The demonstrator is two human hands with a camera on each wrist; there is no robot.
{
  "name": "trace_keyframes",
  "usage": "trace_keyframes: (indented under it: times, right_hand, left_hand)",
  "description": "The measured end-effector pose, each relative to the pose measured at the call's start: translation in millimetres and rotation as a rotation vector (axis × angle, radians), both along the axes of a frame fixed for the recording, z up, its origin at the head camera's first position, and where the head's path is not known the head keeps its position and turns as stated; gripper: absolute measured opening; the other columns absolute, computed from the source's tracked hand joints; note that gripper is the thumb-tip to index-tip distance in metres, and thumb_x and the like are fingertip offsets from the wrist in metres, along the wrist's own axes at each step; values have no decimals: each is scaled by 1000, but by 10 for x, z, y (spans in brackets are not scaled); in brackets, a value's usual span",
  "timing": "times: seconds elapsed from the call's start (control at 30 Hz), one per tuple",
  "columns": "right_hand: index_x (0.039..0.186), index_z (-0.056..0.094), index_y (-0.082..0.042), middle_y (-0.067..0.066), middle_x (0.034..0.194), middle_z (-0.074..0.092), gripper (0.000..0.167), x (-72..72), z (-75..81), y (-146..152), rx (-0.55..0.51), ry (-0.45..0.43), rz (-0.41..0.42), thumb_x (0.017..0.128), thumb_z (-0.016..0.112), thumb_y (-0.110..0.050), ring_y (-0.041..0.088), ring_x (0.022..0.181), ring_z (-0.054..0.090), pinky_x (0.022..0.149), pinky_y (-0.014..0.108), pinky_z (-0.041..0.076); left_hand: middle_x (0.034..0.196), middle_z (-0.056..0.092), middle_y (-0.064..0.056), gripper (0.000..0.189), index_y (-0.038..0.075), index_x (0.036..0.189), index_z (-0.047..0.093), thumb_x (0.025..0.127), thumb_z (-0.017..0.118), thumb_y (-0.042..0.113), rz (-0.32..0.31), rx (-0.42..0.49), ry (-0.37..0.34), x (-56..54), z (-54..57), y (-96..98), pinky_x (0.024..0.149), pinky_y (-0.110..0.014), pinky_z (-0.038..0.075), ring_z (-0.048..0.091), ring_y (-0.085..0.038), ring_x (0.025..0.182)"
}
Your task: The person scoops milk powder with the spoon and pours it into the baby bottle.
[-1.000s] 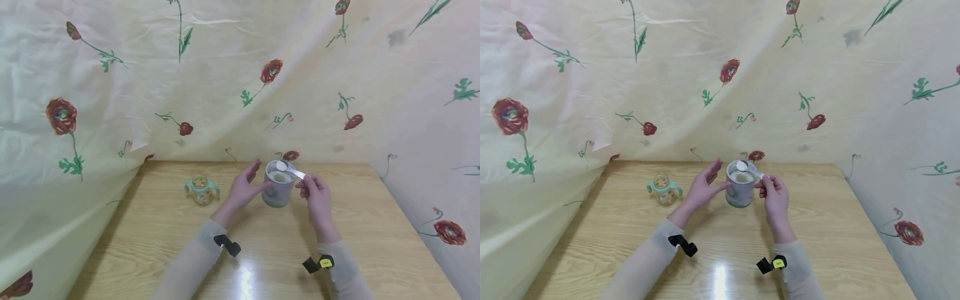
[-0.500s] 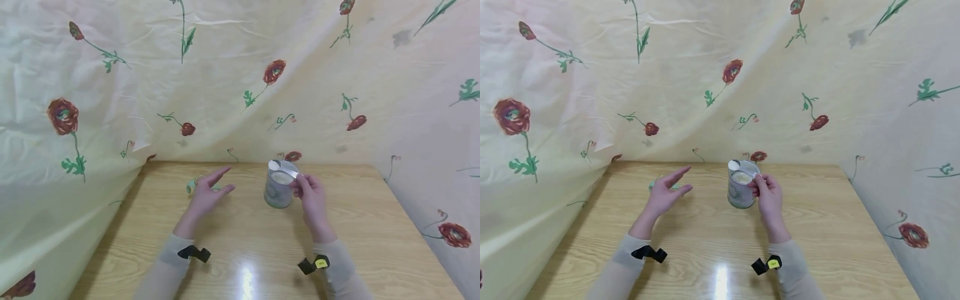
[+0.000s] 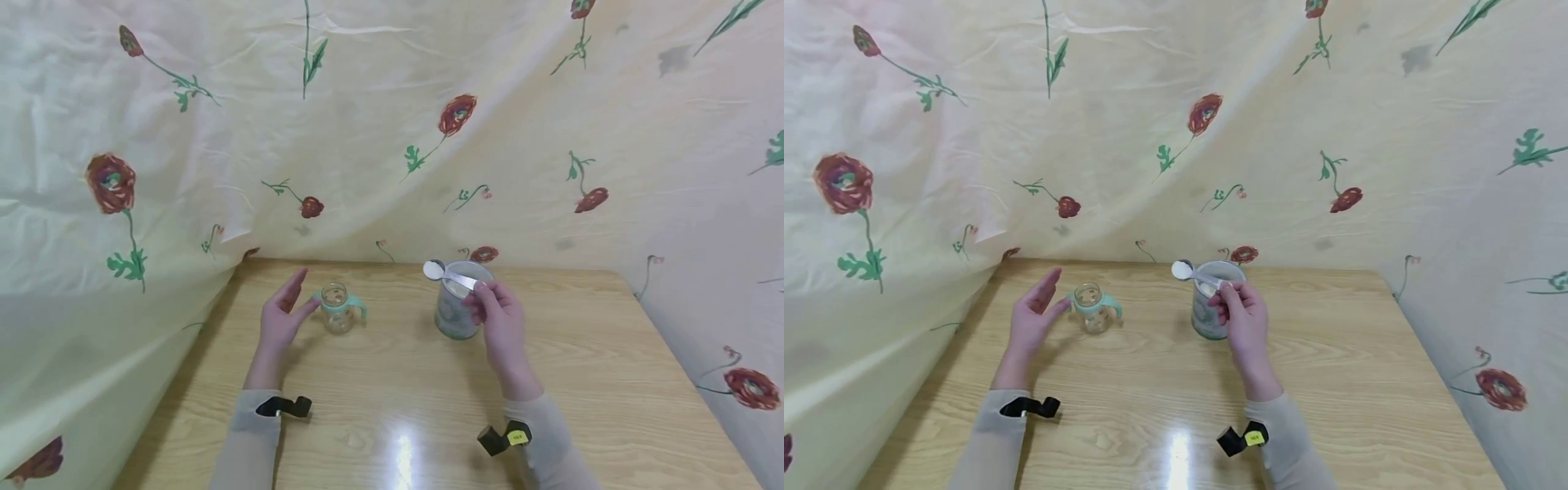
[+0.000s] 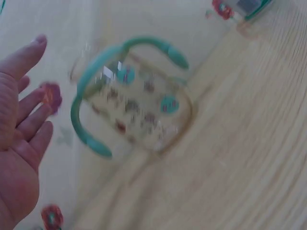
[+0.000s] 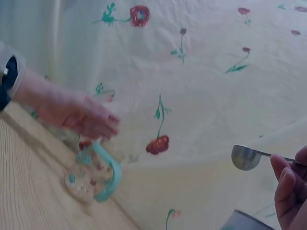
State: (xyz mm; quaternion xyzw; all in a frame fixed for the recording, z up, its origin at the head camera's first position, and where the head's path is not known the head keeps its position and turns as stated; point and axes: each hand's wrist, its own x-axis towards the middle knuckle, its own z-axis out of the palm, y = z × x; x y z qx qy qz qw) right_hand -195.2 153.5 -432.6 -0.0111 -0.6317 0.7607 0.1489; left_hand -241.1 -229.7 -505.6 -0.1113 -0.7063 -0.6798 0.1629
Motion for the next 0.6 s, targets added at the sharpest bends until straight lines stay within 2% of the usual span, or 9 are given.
trace_keyframes:
  times: [0.17, 0.27, 0.43, 0.6]
  right_hand:
    - [92, 64, -7, 0, 80, 70, 21, 36, 53, -91, -20, -21, 50, 111, 58, -12, 10, 69, 58, 58, 18, 48]
    - [92, 65, -8, -1, 80, 70, 21, 30, 61, -158, -26, -40, 94, 111, 58, -13, 10, 70, 57, 60, 18, 47]
    - [93, 66, -7, -1, 78, 70, 20, -5, 53, -274, -15, -69, 149, 111, 58, -12, 10, 69, 56, 60, 18, 46]
    - [99, 65, -5, 1, 82, 72, 14, -72, 36, -446, -11, -125, 221, 110, 59, -12, 11, 72, 59, 62, 17, 47]
  left_hand:
    - [168, 41, -15, 72, 0, 158, 47, 94, 80, -1, -69, -44, -114, -58, -150, -77, 126, -28, 29, 35, -30, 157]
    - [166, 44, -13, 74, 1, 159, 48, 94, 82, 3, -91, -75, -162, -85, -208, -52, 127, -31, 30, 38, -28, 155]
    - [158, 55, -14, 73, 3, 157, 51, 92, 85, 6, -92, -115, -179, -119, -261, 2, 123, -39, 39, 50, -29, 147]
    - [156, 57, -13, 74, 7, 156, 54, 91, 87, 12, -81, -179, -183, -115, -258, 35, 122, -50, 41, 52, -33, 145]
